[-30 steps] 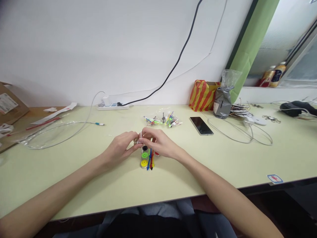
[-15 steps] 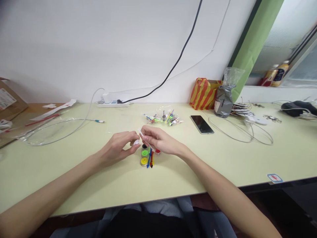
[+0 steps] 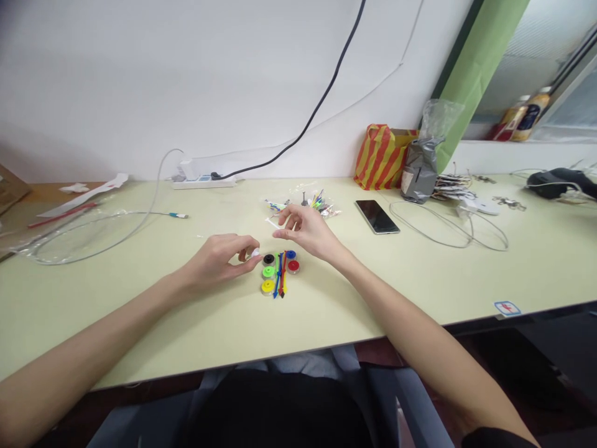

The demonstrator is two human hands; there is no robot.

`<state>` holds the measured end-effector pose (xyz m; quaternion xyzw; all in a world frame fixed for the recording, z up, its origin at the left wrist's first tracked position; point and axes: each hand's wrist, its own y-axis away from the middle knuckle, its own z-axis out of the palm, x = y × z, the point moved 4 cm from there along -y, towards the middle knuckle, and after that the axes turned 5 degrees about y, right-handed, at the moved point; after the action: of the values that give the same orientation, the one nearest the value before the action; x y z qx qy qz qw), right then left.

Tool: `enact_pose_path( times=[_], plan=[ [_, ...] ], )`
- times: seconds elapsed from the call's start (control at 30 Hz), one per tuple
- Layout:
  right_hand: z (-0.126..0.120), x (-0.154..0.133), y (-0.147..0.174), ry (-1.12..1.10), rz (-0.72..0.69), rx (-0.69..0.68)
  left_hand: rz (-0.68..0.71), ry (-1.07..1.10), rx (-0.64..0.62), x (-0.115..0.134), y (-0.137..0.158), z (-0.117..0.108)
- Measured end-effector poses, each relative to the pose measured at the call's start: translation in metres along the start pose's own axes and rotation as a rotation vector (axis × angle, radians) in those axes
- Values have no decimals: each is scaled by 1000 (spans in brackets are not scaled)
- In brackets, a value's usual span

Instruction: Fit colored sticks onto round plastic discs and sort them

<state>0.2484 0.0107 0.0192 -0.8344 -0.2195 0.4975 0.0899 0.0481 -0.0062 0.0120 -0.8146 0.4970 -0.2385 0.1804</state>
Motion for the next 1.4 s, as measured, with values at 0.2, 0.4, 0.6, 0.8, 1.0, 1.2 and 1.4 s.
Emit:
enact_pose_path(
  times=[0.2,0.4,0.6,0.8,1.0,1.2,1.4],
  plan=[
    [-1,4,0,173,-77,-45,-63,-11,-19,-4,0,-1],
    [-4,3,1,190,-42,-81,-161,9,11,-16,2,-6],
    [-3,5,2,177,-44,-101,-182,1,19,-21,3,-6],
    [-2,2,6,344,-111,36,-148,-2,23,-17,3,-4],
    [-1,-4,6,426,-214,105,-147,-12,11,-17,3,-5],
    [1,-1,5,504,-228,42,-143,-15,0,-14,2,-5],
    [0,9,0,479,-168,55,-114,-32,14,-16,3,-7]
  ],
)
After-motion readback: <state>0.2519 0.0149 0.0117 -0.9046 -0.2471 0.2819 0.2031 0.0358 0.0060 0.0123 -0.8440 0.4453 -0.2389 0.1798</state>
